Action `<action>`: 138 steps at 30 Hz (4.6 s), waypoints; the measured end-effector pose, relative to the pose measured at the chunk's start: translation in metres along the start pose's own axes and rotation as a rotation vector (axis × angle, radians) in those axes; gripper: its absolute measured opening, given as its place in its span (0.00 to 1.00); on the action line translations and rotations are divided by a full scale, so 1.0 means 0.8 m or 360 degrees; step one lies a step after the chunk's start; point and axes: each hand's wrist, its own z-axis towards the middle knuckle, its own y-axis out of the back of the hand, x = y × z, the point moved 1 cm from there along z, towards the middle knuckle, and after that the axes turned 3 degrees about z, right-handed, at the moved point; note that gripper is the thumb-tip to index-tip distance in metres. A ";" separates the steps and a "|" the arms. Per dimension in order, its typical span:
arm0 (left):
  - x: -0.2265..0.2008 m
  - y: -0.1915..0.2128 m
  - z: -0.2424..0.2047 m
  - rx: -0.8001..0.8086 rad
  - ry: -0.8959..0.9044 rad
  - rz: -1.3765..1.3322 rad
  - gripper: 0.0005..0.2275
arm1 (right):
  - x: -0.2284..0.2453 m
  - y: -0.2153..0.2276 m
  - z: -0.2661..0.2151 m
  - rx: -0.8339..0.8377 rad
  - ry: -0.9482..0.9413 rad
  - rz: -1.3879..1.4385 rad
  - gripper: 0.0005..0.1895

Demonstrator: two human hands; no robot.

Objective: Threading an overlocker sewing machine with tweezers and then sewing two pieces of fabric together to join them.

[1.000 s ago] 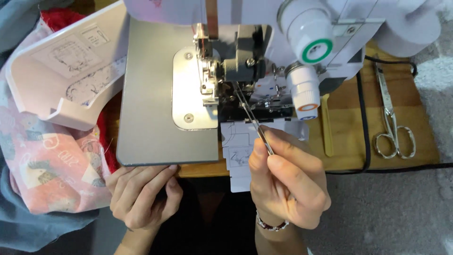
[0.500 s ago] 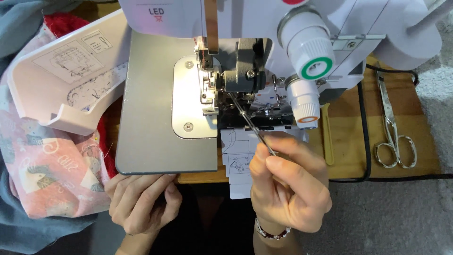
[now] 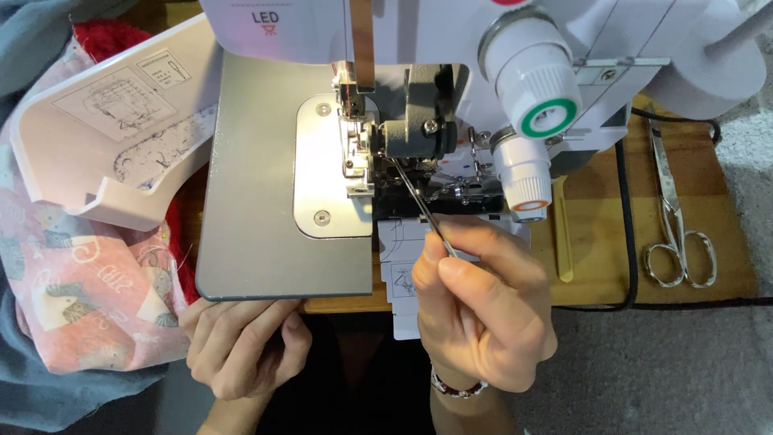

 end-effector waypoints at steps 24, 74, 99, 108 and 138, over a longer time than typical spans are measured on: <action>0.000 0.001 0.000 -0.0012 -0.0077 -0.0076 0.06 | 0.009 0.002 0.000 0.0226 0.0179 0.0005 0.15; -0.011 -0.001 0.000 -0.0013 -0.0059 -0.0040 0.07 | -0.005 0.004 -0.007 0.0169 0.0175 0.0147 0.15; 0.003 0.002 -0.002 -0.0071 -0.0088 -0.0071 0.06 | 0.002 -0.001 -0.012 -0.0124 0.0123 0.0207 0.15; 0.004 0.003 -0.003 -0.0067 -0.0095 -0.0080 0.07 | 0.002 0.000 -0.017 -0.0064 0.0104 0.0136 0.17; 0.003 0.005 -0.005 -0.0041 -0.0079 -0.0068 0.07 | -0.002 -0.001 -0.005 -0.0128 0.0142 0.0194 0.15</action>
